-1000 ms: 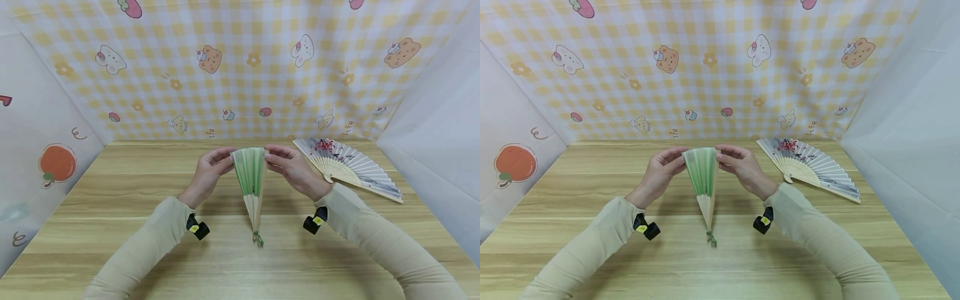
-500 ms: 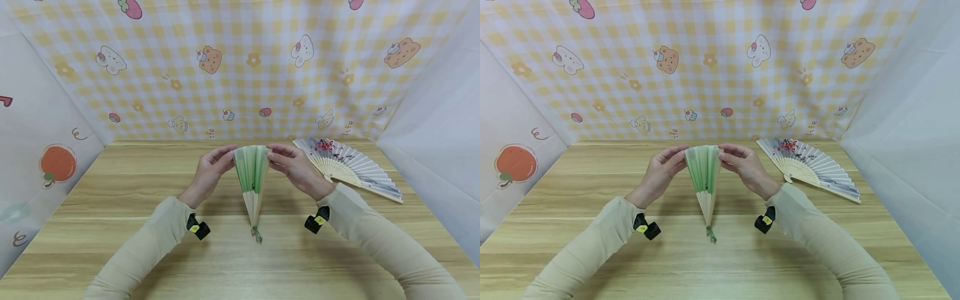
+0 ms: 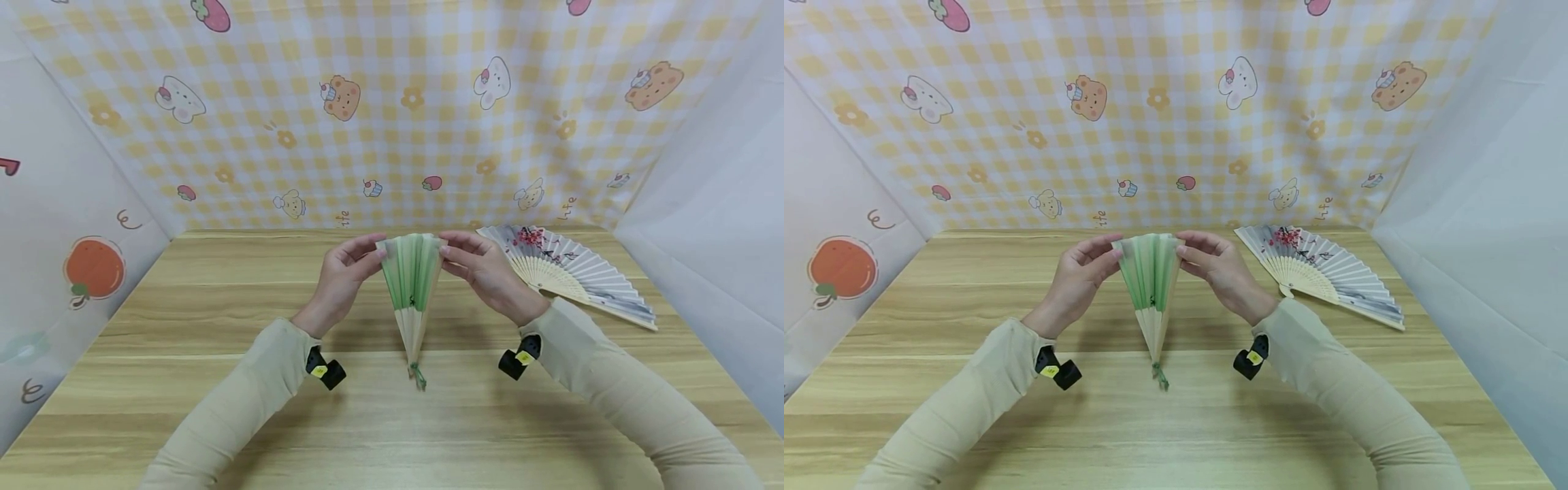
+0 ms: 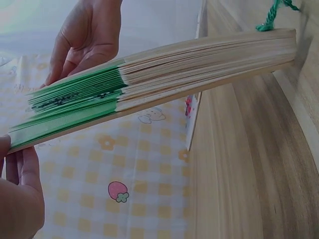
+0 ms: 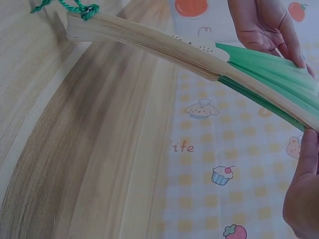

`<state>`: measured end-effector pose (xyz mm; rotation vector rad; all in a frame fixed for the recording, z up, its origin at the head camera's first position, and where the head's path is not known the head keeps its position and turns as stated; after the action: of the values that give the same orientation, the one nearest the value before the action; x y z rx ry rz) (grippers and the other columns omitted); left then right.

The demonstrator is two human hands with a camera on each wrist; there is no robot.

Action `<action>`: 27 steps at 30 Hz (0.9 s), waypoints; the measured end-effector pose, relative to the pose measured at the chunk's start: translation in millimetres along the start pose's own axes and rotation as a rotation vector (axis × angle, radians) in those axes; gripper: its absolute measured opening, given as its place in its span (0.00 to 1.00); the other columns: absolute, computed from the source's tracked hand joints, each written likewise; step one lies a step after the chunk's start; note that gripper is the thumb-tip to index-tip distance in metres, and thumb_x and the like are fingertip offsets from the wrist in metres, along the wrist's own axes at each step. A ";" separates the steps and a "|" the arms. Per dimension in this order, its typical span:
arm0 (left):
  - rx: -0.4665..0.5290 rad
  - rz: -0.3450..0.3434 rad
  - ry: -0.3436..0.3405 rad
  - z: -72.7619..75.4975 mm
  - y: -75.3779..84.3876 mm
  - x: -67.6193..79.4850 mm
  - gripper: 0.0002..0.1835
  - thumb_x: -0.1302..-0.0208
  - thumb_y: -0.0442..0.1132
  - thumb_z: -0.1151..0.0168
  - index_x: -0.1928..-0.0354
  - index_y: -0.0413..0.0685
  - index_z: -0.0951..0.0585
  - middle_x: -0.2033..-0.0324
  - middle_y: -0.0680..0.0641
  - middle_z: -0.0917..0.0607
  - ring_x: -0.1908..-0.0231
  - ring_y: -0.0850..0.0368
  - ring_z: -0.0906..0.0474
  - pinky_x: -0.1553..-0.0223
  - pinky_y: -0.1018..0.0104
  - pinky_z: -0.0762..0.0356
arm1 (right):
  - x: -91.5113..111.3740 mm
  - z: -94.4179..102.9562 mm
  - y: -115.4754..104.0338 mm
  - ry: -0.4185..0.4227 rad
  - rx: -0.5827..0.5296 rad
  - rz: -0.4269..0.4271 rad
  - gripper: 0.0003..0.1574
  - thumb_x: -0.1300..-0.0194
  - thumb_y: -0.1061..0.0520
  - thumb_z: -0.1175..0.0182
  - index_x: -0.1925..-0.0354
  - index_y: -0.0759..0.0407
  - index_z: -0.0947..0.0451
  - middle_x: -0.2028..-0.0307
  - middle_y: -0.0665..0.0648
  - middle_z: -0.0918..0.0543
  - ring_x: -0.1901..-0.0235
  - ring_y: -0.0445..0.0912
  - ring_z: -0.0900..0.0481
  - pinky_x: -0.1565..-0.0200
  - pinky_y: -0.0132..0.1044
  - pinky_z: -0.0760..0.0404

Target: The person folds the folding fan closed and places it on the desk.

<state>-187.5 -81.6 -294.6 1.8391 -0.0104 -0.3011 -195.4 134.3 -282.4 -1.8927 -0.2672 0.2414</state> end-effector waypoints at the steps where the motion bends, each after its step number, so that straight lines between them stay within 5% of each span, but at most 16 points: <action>1: 0.003 -0.002 -0.001 -0.2 0.7 0.0 0.12 0.39 0.28 0.46 0.54 0.36 0.24 0.63 0.50 0.21 0.62 0.61 0.25 0.52 0.64 0.25 | 0.0 0.4 -0.4 -0.002 -0.001 -0.001 0.15 0.38 0.69 0.49 0.65 0.52 0.20 0.65 0.50 0.21 0.66 0.40 0.22 0.59 0.31 0.22; 17: 0.051 -0.011 -0.021 -3.8 7.3 0.6 0.12 0.40 0.26 0.46 0.64 0.51 0.20 0.65 0.50 0.21 0.64 0.60 0.24 0.56 0.66 0.23 | 0.5 -1.1 -2.6 -0.066 -0.029 -0.050 0.11 0.36 0.66 0.50 0.55 0.57 0.28 0.61 0.52 0.25 0.62 0.42 0.25 0.53 0.33 0.25; 27: 0.054 -0.011 -0.025 -5.4 9.8 2.6 0.11 0.40 0.25 0.46 0.61 0.46 0.20 0.65 0.51 0.21 0.64 0.60 0.25 0.56 0.66 0.23 | -0.2 0.6 0.5 -0.083 0.005 -0.031 0.07 0.36 0.65 0.49 0.66 0.56 0.26 0.69 0.50 0.22 0.68 0.41 0.25 0.59 0.32 0.24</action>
<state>-182.4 -79.7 -284.5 1.8896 -0.0262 -0.3348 -195.7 134.6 -283.1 -1.8751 -0.3518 0.2995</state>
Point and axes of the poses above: each hand's wrist, its own x-axis away from the middle knuckle, its own z-axis out of the back of the hand, y = z × x, the point moved 1 cm from there along -x, towards the middle knuckle
